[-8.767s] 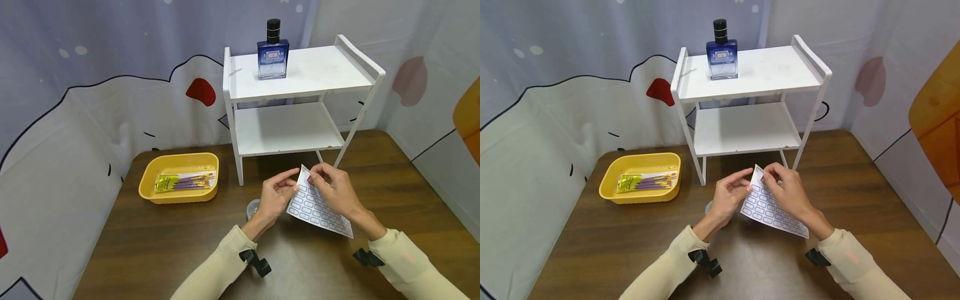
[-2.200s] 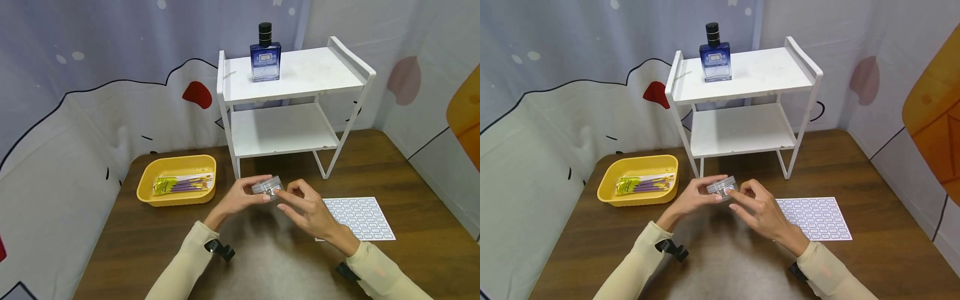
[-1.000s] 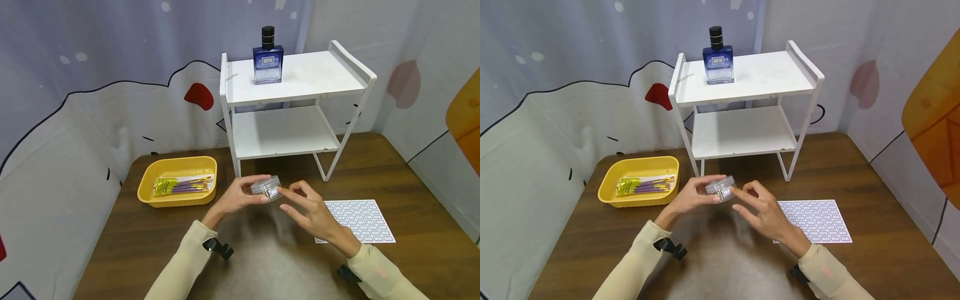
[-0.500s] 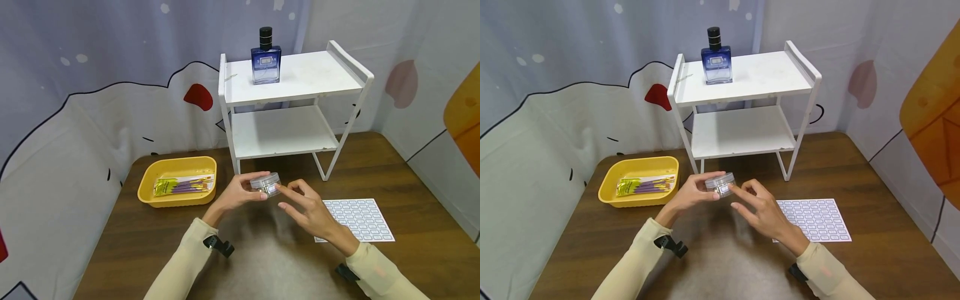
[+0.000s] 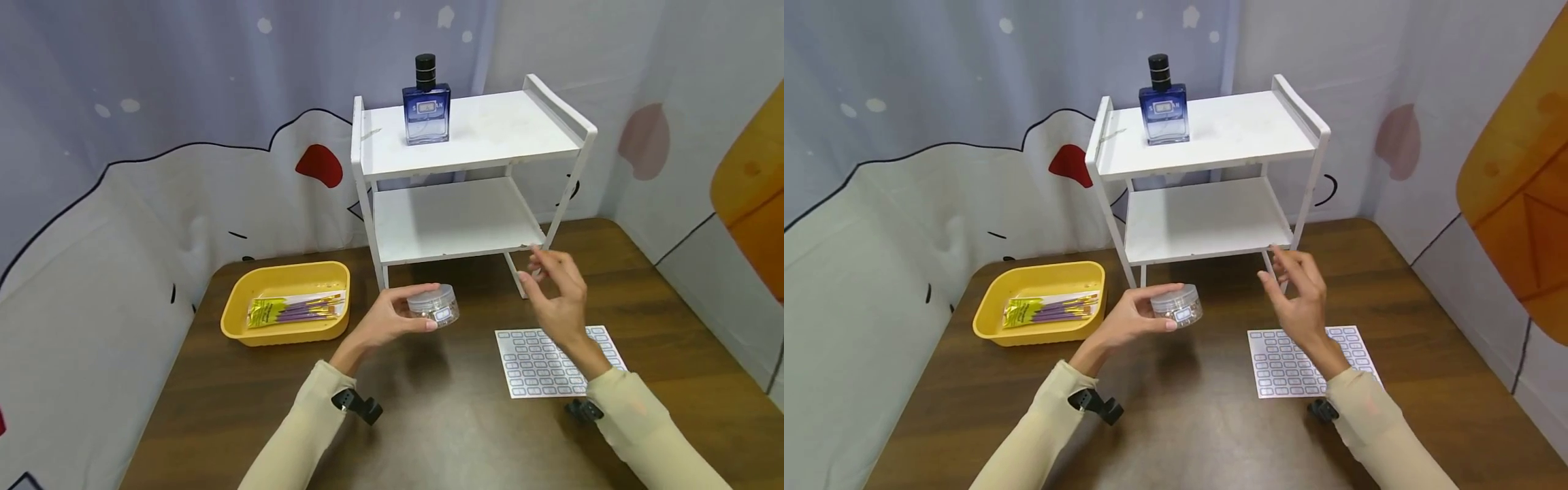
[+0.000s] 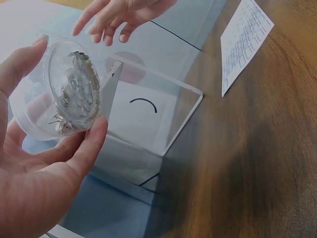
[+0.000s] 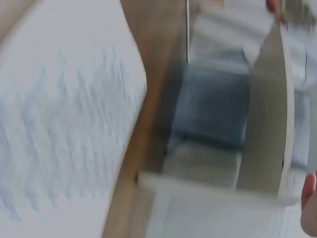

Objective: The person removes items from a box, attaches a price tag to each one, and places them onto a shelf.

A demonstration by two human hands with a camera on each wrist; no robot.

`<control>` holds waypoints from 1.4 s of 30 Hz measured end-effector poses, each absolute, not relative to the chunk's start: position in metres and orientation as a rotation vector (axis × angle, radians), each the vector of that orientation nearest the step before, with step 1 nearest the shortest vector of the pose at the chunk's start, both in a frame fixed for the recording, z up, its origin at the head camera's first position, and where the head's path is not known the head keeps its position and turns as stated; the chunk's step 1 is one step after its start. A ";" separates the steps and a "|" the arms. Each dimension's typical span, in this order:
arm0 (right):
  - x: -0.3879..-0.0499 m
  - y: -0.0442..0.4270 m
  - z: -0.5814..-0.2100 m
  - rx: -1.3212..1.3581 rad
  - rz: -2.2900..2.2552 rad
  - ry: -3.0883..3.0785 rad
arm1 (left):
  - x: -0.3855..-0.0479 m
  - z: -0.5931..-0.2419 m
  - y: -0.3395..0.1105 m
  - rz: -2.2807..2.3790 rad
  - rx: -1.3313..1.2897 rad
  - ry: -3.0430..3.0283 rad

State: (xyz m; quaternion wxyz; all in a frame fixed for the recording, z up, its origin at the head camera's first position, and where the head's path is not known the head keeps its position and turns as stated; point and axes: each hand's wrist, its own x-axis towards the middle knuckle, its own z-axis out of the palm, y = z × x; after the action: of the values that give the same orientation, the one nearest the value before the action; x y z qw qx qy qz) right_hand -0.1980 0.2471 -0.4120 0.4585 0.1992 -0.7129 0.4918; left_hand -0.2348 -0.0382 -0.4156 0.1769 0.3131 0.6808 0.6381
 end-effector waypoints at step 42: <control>-0.252 0.310 -0.412 0.416 0.953 -1.963 | -0.287 -0.184 0.069 1.364 1.397 2.569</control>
State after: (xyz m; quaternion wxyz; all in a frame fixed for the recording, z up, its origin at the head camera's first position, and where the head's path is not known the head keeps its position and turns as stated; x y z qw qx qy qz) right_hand -0.2525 0.3104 -0.4124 0.4442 0.1677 -0.7918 0.3843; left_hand -0.2870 0.0690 -0.1840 -0.0427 0.4325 0.7955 0.4222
